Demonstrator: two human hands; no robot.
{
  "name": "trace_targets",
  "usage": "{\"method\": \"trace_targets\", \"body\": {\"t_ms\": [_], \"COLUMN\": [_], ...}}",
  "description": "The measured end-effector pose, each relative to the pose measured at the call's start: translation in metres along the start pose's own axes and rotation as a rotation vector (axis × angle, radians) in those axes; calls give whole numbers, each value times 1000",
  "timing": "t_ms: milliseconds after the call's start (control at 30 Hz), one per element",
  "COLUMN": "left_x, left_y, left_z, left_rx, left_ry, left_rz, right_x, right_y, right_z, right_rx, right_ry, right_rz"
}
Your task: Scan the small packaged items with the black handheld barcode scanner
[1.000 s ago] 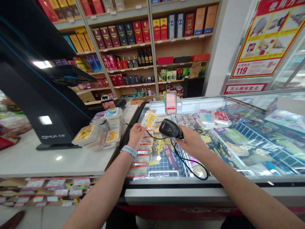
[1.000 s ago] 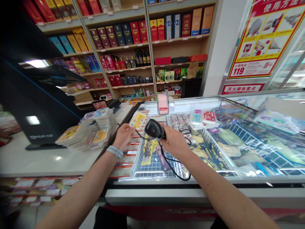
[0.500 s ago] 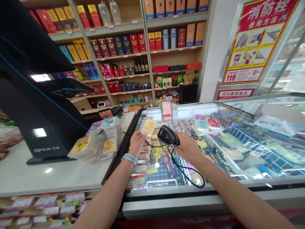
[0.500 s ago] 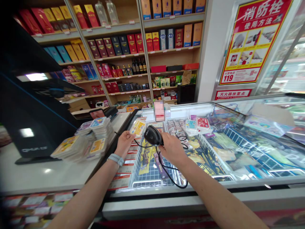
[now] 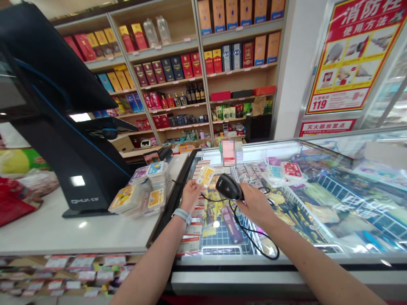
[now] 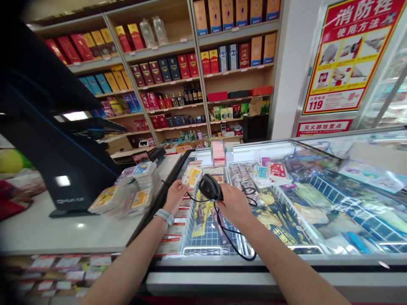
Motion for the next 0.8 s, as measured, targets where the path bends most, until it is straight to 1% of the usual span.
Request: {"method": "trace_targets", "body": {"t_ms": [233, 400, 567, 667, 800], "left_x": [3, 4, 7, 6, 3], "left_y": [8, 9, 8, 4, 5], "left_z": [0, 1, 1, 1, 2], "left_rx": [15, 20, 25, 15, 41], "left_ry": [-18, -32, -62, -66, -64], "left_rz": [71, 92, 124, 136, 154], "right_x": [-1, -3, -2, -1, 0], "right_y": [-3, -5, -9, -11, -10], "right_z": [0, 2, 4, 5, 6], "right_rx": [-25, -22, -64, -86, -89], "right_ry": [43, 76, 117, 120, 114], "right_rz": [-25, -33, -17, -4, -10]}}
Point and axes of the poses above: each hand's wrist, its own z-axis away from the middle knuckle, its own x-axis out of the palm, y = z × x, the point moved 9 cm from there along -z, towards the middle knuckle, and after that the axes turned 12 degrees about x, right-handed, at the moved point
